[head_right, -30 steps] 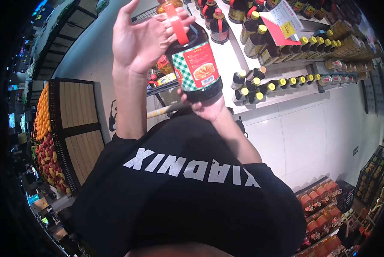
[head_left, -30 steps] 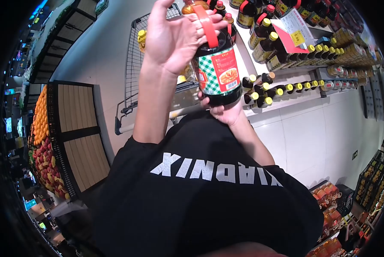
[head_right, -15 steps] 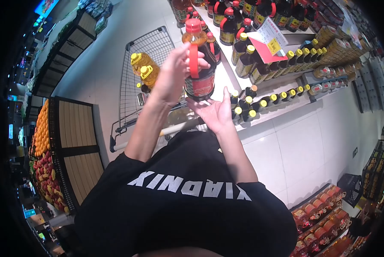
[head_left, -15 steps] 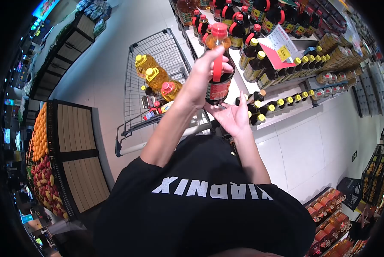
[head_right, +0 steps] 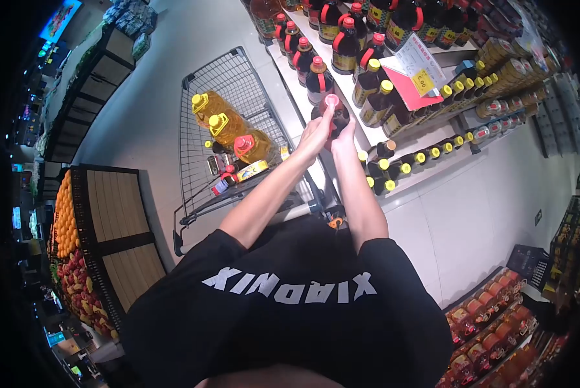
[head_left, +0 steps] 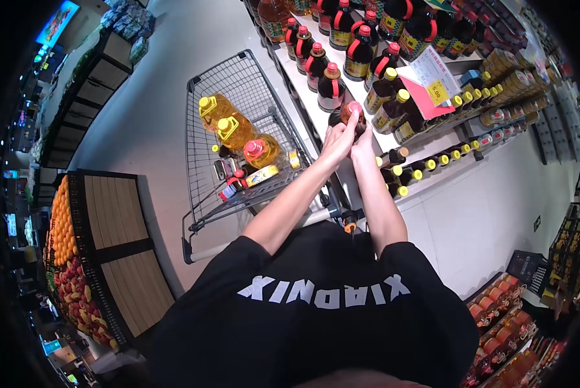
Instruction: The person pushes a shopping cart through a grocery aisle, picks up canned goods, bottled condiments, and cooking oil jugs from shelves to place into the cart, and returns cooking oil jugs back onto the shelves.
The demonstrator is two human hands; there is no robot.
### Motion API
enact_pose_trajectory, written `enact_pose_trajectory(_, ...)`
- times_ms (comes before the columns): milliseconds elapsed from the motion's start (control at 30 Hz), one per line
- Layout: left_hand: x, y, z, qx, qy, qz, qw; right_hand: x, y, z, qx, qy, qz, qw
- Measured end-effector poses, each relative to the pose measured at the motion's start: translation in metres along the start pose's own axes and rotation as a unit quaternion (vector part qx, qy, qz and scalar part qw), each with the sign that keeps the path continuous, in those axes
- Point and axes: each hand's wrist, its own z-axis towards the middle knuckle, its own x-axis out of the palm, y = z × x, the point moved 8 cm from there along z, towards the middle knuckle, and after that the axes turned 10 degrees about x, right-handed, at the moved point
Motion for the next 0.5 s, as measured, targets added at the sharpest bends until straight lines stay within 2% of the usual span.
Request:
enact_pose_trajectory(33, 0.009, 0.007, 0.009, -0.02, 0.055, -0.011, 0.998, -0.002, -0.007, 0.006, 0.029, -0.004, 0.003, 1.0)
enact_pose_trajectory(167, 0.02, 0.059, 0.039, -0.088, 0.09, -0.001, 0.992, -0.019, -0.027, 0.037, 0.061, -0.065, 0.01, 0.996)
enact_pose_trajectory(200, 0.028, 0.075, 0.05, -0.094, 0.094, -0.006, 0.991, -0.042, -0.032, 0.072, 0.062, -0.074, 0.008, 0.995)
enact_pose_trajectory(267, 0.042, 0.103, 0.072, -0.096, 0.114, 0.071, 0.986, -0.086, -0.035, 0.165, 0.059, 0.037, 0.001, 0.998)
enact_pose_trajectory(300, 0.043, 0.102, 0.073, -0.099, 0.129, 0.085, 0.983, -0.088, -0.03, 0.168, 0.009, 0.015, -0.021, 1.0)
enact_pose_trajectory(333, 0.044, 0.104, 0.074, -0.109, 0.129, 0.076, 0.983, -0.09, -0.032, 0.166, 0.015, 0.006, -0.029, 0.999)
enact_pose_trajectory(400, 0.048, 0.102, 0.076, -0.062, 0.137, 0.069, 0.986, -0.085, -0.016, 0.175, 0.02, -0.01, -0.035, 0.999)
enact_pose_trajectory(500, 0.056, 0.107, 0.092, -0.084, 0.105, 0.065, 0.989, -0.081, -0.002, 0.164, 0.016, -0.024, -0.04, 0.999)
